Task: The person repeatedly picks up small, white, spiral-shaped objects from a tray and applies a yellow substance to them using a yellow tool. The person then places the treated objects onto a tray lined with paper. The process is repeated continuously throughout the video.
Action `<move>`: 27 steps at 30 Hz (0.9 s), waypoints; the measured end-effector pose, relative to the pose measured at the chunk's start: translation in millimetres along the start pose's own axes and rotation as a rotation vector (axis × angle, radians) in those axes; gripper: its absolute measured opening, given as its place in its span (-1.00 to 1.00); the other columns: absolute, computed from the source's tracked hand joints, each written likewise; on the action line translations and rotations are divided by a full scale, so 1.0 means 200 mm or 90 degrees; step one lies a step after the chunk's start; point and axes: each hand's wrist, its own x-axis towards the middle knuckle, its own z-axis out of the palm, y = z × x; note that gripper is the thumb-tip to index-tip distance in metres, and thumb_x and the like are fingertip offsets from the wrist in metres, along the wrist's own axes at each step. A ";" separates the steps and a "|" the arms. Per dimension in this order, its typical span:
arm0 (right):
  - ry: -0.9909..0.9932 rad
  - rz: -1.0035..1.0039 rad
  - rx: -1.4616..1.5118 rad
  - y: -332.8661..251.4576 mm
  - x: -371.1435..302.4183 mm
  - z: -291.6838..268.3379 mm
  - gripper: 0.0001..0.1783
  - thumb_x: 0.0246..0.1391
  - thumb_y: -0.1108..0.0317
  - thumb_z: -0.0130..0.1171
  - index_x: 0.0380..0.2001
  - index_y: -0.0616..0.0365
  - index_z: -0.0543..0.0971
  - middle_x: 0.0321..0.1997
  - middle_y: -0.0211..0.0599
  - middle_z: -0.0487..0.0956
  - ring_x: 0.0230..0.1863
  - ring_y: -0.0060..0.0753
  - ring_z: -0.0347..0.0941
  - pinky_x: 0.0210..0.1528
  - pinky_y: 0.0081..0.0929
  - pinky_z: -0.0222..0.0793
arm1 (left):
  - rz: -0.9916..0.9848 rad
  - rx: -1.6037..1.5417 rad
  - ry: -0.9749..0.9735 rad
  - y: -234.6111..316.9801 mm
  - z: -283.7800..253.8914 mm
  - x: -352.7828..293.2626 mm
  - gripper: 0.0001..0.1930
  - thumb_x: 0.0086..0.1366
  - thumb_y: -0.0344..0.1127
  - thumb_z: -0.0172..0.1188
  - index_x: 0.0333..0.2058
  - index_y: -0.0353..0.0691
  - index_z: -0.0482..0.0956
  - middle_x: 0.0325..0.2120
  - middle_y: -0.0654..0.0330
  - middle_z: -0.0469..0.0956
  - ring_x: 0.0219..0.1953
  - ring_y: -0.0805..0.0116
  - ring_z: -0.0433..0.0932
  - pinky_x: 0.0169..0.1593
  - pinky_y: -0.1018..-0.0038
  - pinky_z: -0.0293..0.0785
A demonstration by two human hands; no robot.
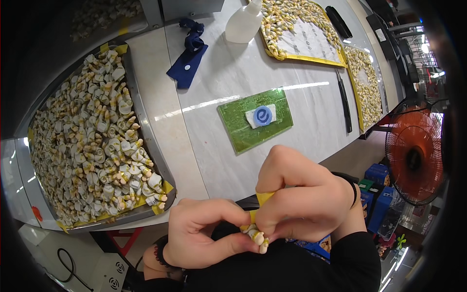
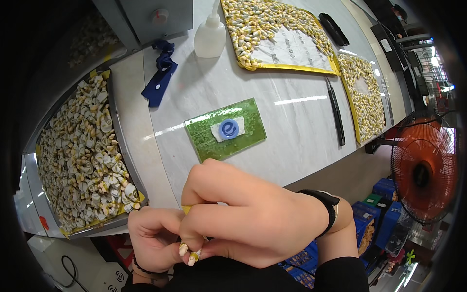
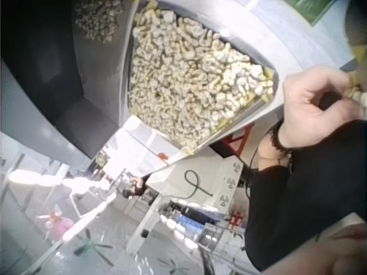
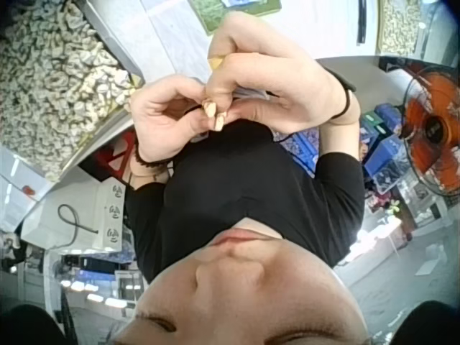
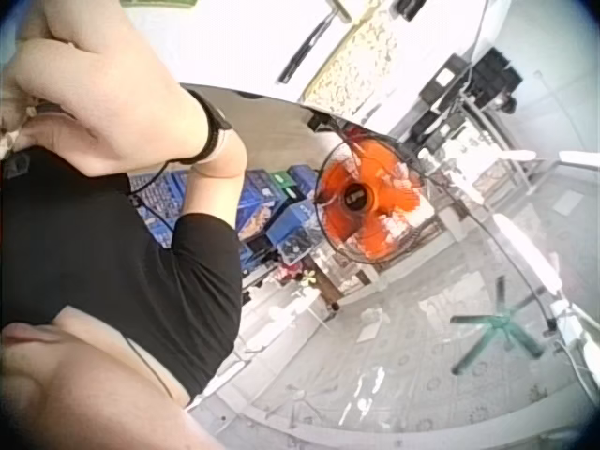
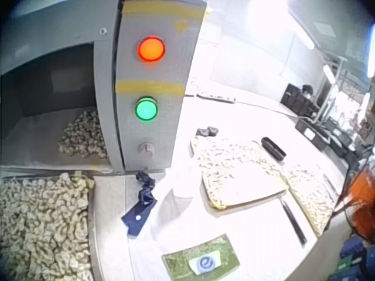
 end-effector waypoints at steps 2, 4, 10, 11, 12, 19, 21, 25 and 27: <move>0.004 -0.014 0.009 0.01 0.00 0.01 -0.83 -0.29 0.43 0.37 -0.57 0.10 0.55 -0.44 -0.38 0.34 -0.46 -0.41 0.28 -0.47 -0.57 0.17 | -0.009 0.005 -0.006 0.01 0.00 0.00 -0.81 0.00 -0.50 0.34 -0.40 -0.42 0.55 -0.48 0.10 0.60 -0.41 0.47 0.58 -0.30 0.61 0.45; 0.000 -0.025 0.007 0.02 0.00 0.01 -0.84 -0.29 0.44 0.36 -0.57 0.10 0.55 -0.44 -0.37 0.34 -0.46 -0.41 0.28 -0.46 -0.56 0.18 | -0.025 0.014 -0.011 0.01 -0.01 -0.01 -0.82 0.01 -0.50 0.34 -0.40 -0.42 0.55 -0.48 0.10 0.60 -0.41 0.48 0.58 -0.30 0.61 0.46; -0.027 -0.066 -0.003 0.06 -0.01 0.01 -0.81 -0.25 0.35 0.39 -0.49 0.09 0.60 -0.42 -0.39 0.34 -0.45 -0.43 0.28 -0.45 -0.57 0.19 | -0.043 0.209 -0.017 0.11 -0.03 -0.02 -0.81 -0.01 -0.45 0.36 -0.39 -0.34 0.58 -0.47 0.13 0.61 -0.46 0.40 0.59 -0.37 0.59 0.46; -0.032 -0.069 -0.012 0.07 -0.02 0.02 -0.77 -0.26 0.31 0.41 -0.46 0.09 0.62 -0.42 -0.40 0.34 -0.45 -0.43 0.28 -0.44 -0.57 0.19 | -0.004 0.360 -0.016 0.17 -0.04 -0.01 -0.79 -0.06 -0.45 0.37 -0.40 -0.33 0.59 -0.49 0.14 0.60 -0.49 0.37 0.57 -0.40 0.57 0.45; -0.037 -0.071 -0.022 0.09 -0.03 0.01 -0.74 -0.27 0.27 0.42 -0.44 0.08 0.63 -0.42 -0.41 0.34 -0.44 -0.43 0.28 -0.44 -0.57 0.19 | 0.034 0.511 -0.016 0.22 -0.06 -0.02 -0.78 -0.10 -0.44 0.39 -0.41 -0.31 0.60 -0.51 0.14 0.60 -0.53 0.33 0.56 -0.43 0.55 0.45; 0.083 -0.003 -0.089 0.08 -0.23 -0.10 -0.65 -0.25 0.20 0.40 -0.33 0.08 0.63 -0.44 -0.40 0.36 -0.45 -0.46 0.26 -0.46 -0.62 0.16 | 0.080 1.287 0.203 0.72 -0.23 -0.13 -0.70 -0.06 -0.47 0.23 -0.26 -0.34 0.53 -0.40 0.01 0.53 -0.32 0.06 0.48 -0.21 0.32 0.36; 0.126 0.017 -0.107 0.08 -0.26 -0.11 -0.69 -0.30 0.24 0.43 -0.40 0.09 0.64 -0.49 -0.43 0.36 -0.50 -0.49 0.26 -0.51 -0.62 0.15 | 0.156 1.265 0.214 0.81 -0.37 -0.02 -0.69 -0.01 -0.47 0.21 -0.21 -0.31 0.53 -0.37 0.05 0.54 -0.27 0.12 0.48 -0.14 0.33 0.35; 0.177 0.002 -0.154 0.06 -0.23 -0.15 -0.73 -0.37 0.33 0.43 -0.47 0.11 0.63 -0.55 -0.41 0.36 -0.52 -0.48 0.30 -0.52 -0.59 0.18 | 0.016 1.240 0.276 1.00 -0.61 0.41 -0.63 0.03 -0.28 0.24 -0.14 -0.23 0.53 -0.30 0.05 0.54 -0.22 0.17 0.49 -0.19 0.36 0.40; 0.211 0.023 -0.210 0.02 -0.24 -0.16 -0.73 -0.40 0.35 0.42 -0.49 0.12 0.63 -0.55 -0.40 0.38 -0.51 -0.48 0.31 -0.52 -0.60 0.18 | -0.028 1.266 0.275 0.99 -0.76 0.58 -0.58 0.03 -0.23 0.25 -0.11 -0.23 0.50 -0.27 0.01 0.53 -0.18 0.13 0.48 -0.15 0.32 0.40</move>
